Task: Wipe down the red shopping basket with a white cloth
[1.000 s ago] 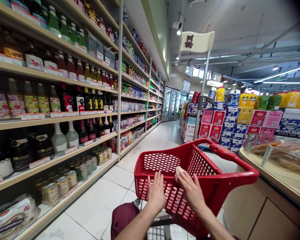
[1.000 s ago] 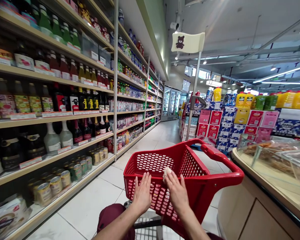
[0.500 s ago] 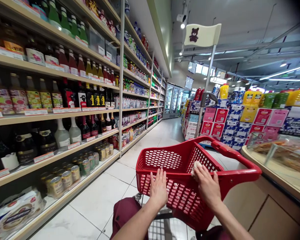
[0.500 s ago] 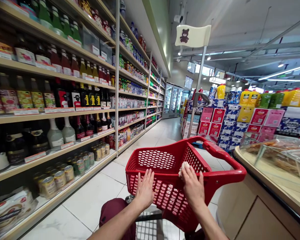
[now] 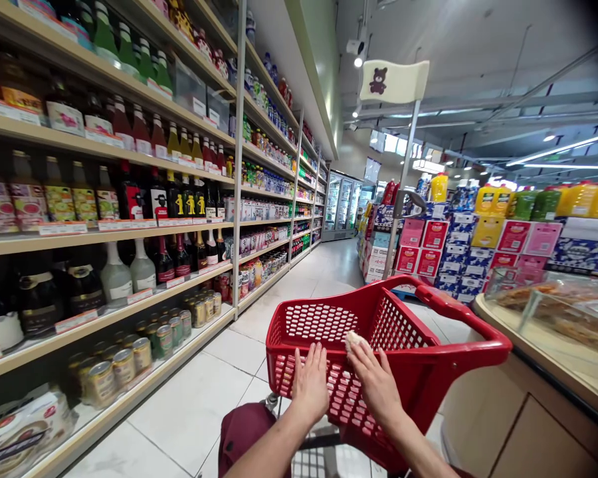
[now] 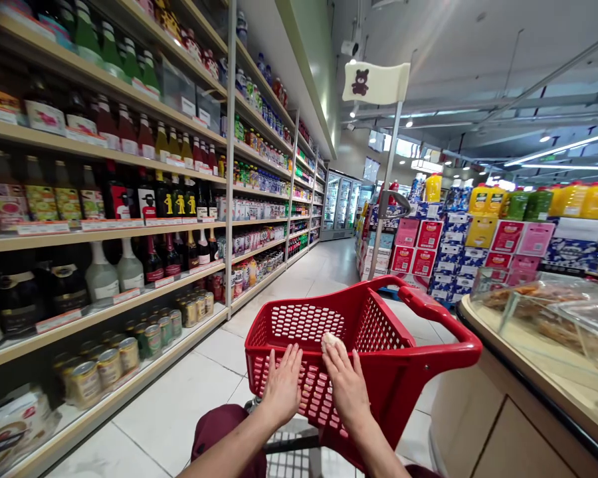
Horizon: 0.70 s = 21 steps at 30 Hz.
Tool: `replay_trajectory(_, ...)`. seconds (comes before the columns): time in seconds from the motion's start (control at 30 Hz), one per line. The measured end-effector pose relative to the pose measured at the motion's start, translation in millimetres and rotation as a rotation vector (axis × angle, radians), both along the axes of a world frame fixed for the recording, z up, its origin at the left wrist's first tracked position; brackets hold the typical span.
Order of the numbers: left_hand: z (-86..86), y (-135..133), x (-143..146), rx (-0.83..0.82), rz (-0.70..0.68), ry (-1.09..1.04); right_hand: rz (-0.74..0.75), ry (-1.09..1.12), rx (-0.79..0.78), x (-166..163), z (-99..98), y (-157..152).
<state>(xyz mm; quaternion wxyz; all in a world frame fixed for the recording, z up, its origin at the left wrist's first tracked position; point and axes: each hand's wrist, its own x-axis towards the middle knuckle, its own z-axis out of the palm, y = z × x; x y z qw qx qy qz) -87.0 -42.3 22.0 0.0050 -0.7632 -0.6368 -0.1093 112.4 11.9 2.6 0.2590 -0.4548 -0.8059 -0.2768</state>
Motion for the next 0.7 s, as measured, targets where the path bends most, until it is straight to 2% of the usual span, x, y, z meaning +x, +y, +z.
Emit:
replay_trajectory(0.07,1.0,0,-2,-0.009,0.005,-0.023,-0.010,-0.011,0.003,8,0.8,4)
replay_trajectory(0.2,-2.6,0,2,-0.009,0.076,-0.011,-0.180,0.069,0.059,26,4.6,5)
replay_trajectory(0.27,-4.7,1,7,-0.007,0.033,0.021,-0.156,0.044,0.072,18,2.7,2)
replay_trajectory(0.33,-5.2,1,10,-0.001,-0.028,0.031,-0.065,-0.025,0.067,7,1.1,0)
replay_trajectory(0.4,-3.9,2,9,0.003,-0.036,0.016,-0.030,-0.058,0.059,10,3.7,1)
replay_trajectory(0.57,2.5,4,5,-0.017,0.048,-0.019,-0.231,0.068,0.077,49,18.3,8)
replay_trajectory(0.63,4.2,4,5,-0.019,0.060,-0.017,-0.200,0.063,0.065,42,17.1,8)
replay_trajectory(0.7,5.5,4,6,-0.024,0.051,-0.009,-0.127,0.048,0.047,20,11.5,8)
